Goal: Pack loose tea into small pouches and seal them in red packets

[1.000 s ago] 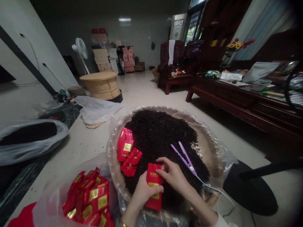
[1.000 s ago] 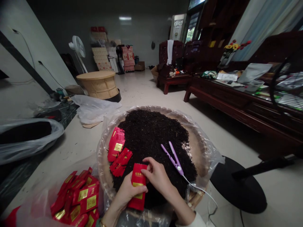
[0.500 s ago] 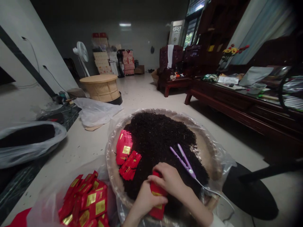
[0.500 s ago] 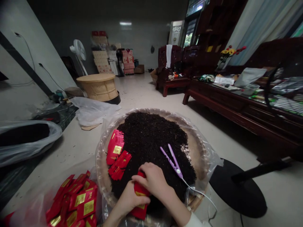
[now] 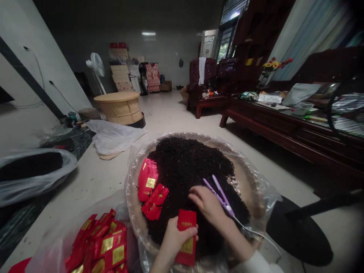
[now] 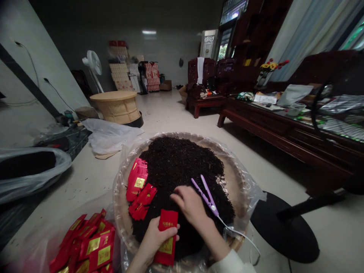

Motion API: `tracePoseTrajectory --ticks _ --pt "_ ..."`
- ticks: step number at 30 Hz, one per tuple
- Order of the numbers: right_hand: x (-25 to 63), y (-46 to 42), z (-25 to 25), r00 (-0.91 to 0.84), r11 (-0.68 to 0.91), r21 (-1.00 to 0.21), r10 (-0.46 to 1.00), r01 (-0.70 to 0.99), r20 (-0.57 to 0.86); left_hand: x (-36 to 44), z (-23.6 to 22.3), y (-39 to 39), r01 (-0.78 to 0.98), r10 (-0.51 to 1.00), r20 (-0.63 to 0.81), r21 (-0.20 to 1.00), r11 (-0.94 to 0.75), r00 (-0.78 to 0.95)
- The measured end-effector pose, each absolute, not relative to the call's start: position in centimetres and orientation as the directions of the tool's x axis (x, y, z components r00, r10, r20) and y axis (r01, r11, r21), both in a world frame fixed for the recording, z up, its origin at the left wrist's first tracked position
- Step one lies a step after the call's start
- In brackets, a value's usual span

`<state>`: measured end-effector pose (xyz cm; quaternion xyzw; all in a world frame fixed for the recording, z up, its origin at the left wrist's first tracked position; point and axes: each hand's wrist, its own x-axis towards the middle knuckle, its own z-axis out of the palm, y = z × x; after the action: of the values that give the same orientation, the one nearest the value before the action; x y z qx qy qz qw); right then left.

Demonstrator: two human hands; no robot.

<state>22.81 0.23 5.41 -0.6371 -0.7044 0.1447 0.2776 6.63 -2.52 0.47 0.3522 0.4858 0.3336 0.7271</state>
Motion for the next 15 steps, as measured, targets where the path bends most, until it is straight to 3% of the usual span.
tracePoseTrajectory --ticks 2,4,8,15 --pt "25.6 0.8 4.8 0.178 -0.073 -0.424 0.961 0.903 0.213 6.3 0.9 -2.4 -0.193 0.833 -0.481 0.821 0.537 0.272" --pt "28.0 1.1 3.7 0.277 -0.245 -0.283 0.958 0.927 0.077 6.1 1.0 -2.3 -0.223 0.838 -0.487 0.813 0.538 0.245" --pt "29.6 0.9 1.7 0.28 -0.272 -0.261 0.96 0.926 -0.005 6.2 0.8 -2.1 -0.254 0.845 -0.485 0.808 0.532 0.227" --pt "28.0 0.8 2.0 0.27 -0.233 -0.3 0.959 0.925 0.088 5.9 1.9 -2.2 -0.263 0.852 -0.466 0.813 0.519 0.239"
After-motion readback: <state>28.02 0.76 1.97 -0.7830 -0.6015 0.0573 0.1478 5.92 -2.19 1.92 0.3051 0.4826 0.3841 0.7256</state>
